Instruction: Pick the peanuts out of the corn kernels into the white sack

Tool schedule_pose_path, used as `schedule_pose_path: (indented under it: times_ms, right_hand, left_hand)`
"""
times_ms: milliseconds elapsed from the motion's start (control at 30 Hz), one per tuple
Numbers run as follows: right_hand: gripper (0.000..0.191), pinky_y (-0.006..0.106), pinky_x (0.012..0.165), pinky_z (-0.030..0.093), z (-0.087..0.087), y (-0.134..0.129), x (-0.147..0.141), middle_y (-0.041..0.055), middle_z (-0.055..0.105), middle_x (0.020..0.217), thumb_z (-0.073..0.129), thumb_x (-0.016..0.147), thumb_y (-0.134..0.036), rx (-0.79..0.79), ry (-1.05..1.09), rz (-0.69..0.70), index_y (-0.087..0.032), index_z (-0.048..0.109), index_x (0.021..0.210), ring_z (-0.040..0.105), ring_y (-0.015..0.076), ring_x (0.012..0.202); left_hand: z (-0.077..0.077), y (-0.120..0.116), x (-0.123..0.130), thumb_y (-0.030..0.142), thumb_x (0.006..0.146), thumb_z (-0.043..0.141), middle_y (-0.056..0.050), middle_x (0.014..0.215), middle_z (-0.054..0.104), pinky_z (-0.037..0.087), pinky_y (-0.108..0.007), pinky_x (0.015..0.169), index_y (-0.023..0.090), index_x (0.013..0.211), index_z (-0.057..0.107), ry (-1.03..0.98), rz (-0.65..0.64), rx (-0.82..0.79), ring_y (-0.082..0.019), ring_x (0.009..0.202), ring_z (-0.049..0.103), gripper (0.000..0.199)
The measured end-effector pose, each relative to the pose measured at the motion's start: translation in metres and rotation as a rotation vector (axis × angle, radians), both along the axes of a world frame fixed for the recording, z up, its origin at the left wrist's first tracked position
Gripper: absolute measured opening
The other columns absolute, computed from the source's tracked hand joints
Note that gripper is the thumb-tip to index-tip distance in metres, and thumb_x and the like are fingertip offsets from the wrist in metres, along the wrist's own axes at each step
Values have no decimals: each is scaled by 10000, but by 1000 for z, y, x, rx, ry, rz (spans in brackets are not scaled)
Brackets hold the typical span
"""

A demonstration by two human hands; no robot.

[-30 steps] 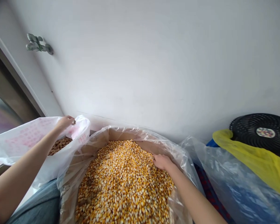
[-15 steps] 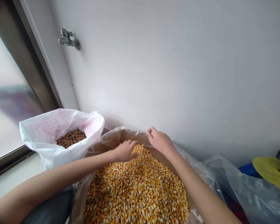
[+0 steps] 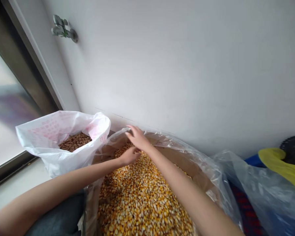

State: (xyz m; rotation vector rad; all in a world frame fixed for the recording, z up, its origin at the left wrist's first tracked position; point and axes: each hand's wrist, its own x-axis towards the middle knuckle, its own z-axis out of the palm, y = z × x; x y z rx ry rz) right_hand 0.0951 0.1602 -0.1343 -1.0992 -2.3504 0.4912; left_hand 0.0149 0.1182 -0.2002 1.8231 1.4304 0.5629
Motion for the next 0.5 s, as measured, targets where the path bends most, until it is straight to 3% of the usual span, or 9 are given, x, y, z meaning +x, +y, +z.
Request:
schedule_pose_path:
  times_ms: [67, 133, 233, 333, 500]
  right_hand:
    - [346, 275, 879, 358, -25, 6, 76, 95, 515, 1120, 333, 827, -329, -67, -53, -186, -146, 474, 1084, 468, 150, 1025]
    - [348, 262, 791, 411, -42, 5, 143, 92, 581, 984, 240, 852, -285, -240, -204, -329, -124, 504, 1012, 543, 136, 875]
    - [339, 229, 627, 447, -52, -8, 207, 96, 620, 859, 231, 833, -176, -512, -508, -434, -91, 538, 948, 577, 118, 682]
    - [257, 205, 549, 434, -57, -19, 221, 69, 634, 765, 351, 769, -127, -599, -605, -407, -99, 585, 872, 574, 116, 610]
    - [295, 236, 654, 437, -73, -34, 195, 51, 633, 875, 493, 685, -124, -553, -711, -333, -170, 571, 966, 589, 154, 742]
  left_hand:
    - [-6, 8, -12, 267, 782, 344, -133, 1061, 560, 391, -309, 864, 104, 1023, 508, 21, 127, 14, -195, 972, 517, 334]
    - [-14, 16, -25, 256, 775, 349, -131, 1065, 556, 387, -295, 865, 101, 1015, 501, 54, 224, 23, -187, 970, 515, 323]
    - [-29, 23, -39, 249, 764, 358, -136, 1075, 549, 387, -306, 862, 101, 997, 504, 126, 287, 3, -200, 980, 509, 313]
    - [-44, 27, -45, 259, 739, 398, -159, 1073, 547, 400, -316, 837, 76, 998, 507, 213, 250, -42, -224, 963, 521, 335]
    - [-56, 25, -50, 176, 714, 422, -110, 1032, 585, 365, -286, 873, 107, 934, 550, 325, 91, -29, -206, 977, 513, 264]
